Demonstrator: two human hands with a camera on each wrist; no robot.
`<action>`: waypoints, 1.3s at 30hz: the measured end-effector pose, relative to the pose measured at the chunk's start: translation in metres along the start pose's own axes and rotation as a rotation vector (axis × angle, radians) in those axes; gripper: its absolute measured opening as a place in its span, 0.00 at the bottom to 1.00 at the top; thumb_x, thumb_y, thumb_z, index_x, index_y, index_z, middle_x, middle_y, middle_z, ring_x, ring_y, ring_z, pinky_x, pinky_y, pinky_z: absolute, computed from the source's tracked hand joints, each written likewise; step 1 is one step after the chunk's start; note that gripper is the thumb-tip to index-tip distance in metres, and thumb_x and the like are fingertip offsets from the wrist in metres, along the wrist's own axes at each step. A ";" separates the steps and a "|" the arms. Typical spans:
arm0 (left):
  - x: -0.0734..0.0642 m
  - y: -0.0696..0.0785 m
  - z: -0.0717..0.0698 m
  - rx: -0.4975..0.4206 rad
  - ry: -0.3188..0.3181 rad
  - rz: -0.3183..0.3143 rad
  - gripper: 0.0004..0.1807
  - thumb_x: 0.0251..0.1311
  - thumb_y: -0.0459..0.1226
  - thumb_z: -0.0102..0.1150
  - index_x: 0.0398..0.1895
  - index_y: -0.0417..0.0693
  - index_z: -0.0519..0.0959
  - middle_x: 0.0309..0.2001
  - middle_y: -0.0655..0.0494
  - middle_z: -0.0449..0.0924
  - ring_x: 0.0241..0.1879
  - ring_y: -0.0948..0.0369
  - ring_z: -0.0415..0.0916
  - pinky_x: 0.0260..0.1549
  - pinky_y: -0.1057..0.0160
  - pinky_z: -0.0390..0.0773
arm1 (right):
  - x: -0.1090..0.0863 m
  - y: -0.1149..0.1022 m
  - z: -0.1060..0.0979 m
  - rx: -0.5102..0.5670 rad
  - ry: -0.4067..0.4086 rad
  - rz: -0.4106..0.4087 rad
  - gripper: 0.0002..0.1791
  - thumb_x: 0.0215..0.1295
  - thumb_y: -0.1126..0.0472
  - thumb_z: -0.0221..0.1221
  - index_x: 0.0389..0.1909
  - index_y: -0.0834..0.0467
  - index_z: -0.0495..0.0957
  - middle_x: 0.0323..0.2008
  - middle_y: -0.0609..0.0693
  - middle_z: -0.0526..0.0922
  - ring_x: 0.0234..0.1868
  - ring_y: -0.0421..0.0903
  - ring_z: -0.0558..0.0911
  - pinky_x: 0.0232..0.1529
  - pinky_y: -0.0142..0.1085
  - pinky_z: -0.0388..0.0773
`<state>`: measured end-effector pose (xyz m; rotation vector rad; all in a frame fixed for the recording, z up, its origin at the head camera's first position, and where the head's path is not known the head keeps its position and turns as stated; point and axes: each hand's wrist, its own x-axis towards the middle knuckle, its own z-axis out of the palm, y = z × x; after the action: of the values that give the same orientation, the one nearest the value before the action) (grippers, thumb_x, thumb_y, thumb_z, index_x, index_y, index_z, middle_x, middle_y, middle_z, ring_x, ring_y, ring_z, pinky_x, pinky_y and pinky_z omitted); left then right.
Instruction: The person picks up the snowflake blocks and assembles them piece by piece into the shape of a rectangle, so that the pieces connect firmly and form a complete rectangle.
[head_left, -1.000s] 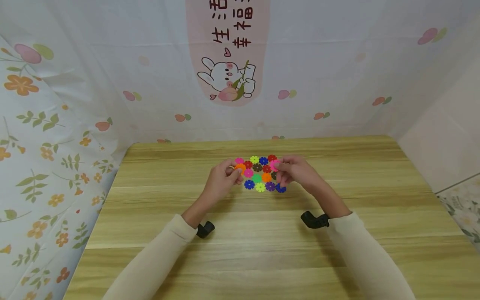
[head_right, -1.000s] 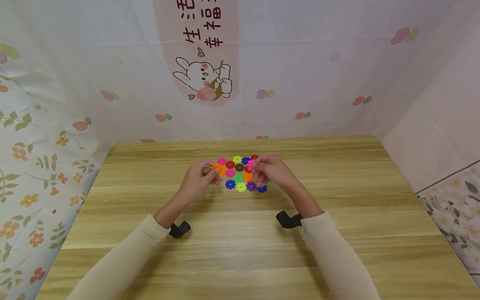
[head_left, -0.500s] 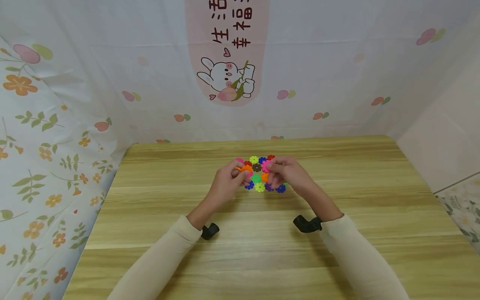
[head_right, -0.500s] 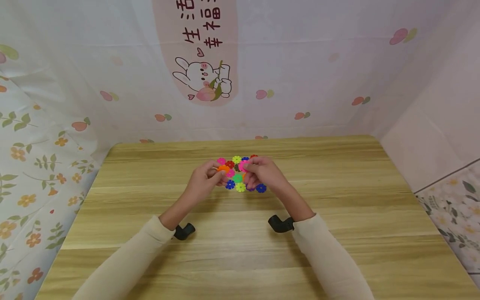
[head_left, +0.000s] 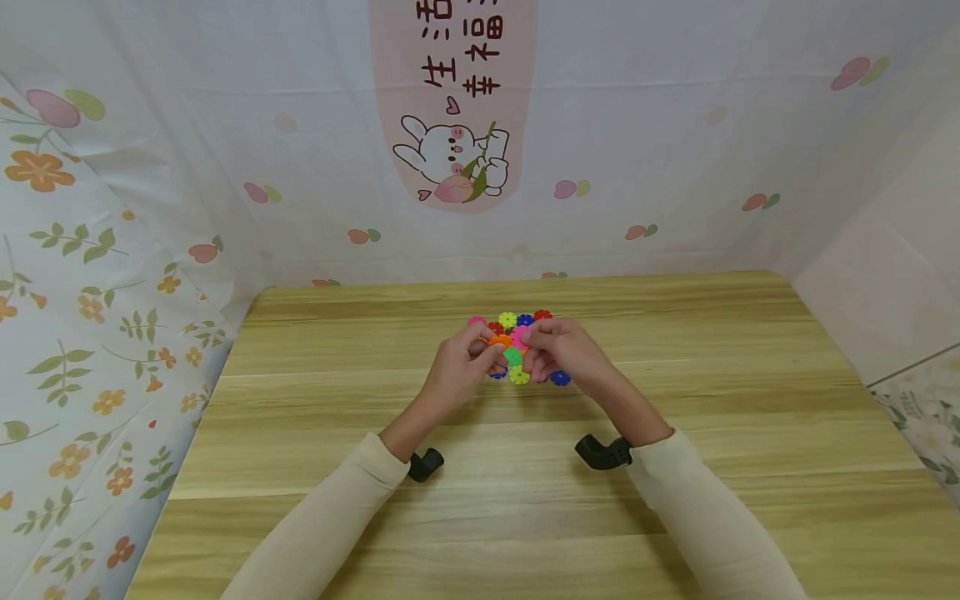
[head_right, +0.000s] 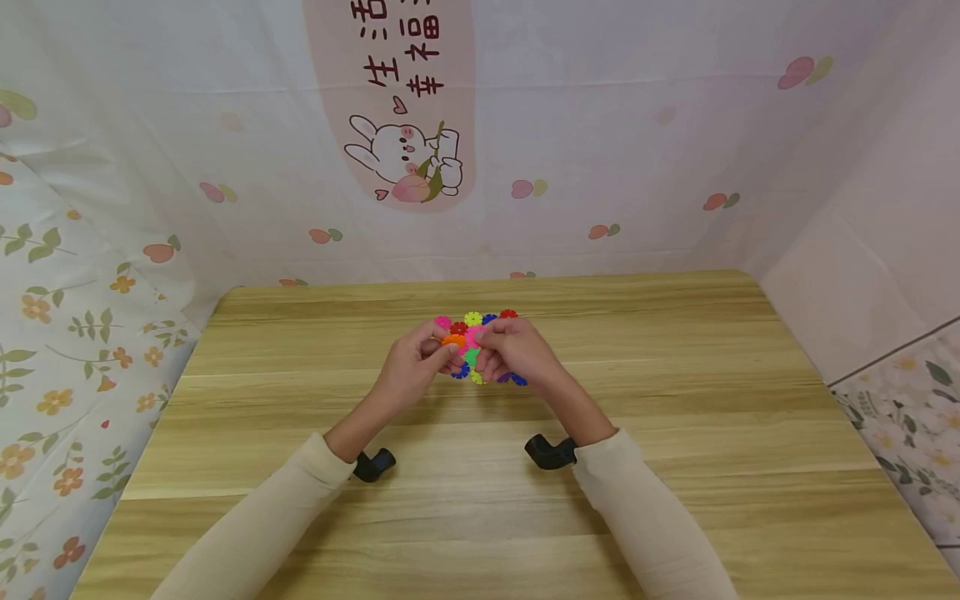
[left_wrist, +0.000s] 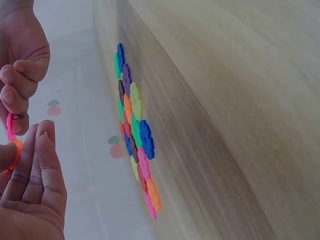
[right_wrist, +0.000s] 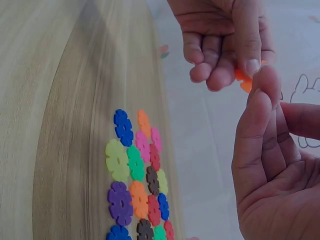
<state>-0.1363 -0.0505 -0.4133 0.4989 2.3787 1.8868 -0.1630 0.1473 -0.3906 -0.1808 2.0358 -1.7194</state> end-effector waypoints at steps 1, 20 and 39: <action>0.000 0.001 0.000 0.006 0.000 -0.005 0.05 0.68 0.33 0.55 0.39 0.38 0.73 0.32 0.37 0.85 0.34 0.42 0.83 0.38 0.52 0.85 | 0.000 0.000 0.001 -0.005 -0.001 -0.001 0.15 0.73 0.57 0.52 0.35 0.67 0.76 0.20 0.52 0.80 0.18 0.44 0.79 0.29 0.44 0.84; -0.003 0.003 0.000 0.231 0.016 0.110 0.06 0.68 0.32 0.55 0.31 0.43 0.73 0.27 0.49 0.83 0.28 0.49 0.82 0.26 0.68 0.79 | 0.000 -0.002 0.005 -0.012 0.014 0.051 0.16 0.73 0.58 0.51 0.40 0.69 0.77 0.18 0.51 0.80 0.16 0.42 0.78 0.27 0.41 0.83; 0.000 -0.002 0.004 0.365 0.047 0.200 0.09 0.67 0.31 0.56 0.27 0.44 0.73 0.22 0.54 0.81 0.21 0.66 0.74 0.19 0.71 0.72 | 0.004 0.002 0.008 -0.007 0.009 0.053 0.16 0.73 0.61 0.49 0.37 0.72 0.75 0.15 0.49 0.78 0.13 0.41 0.76 0.20 0.34 0.78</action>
<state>-0.1361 -0.0474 -0.4164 0.7494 2.8134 1.5416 -0.1633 0.1389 -0.3941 -0.1211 2.0350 -1.6837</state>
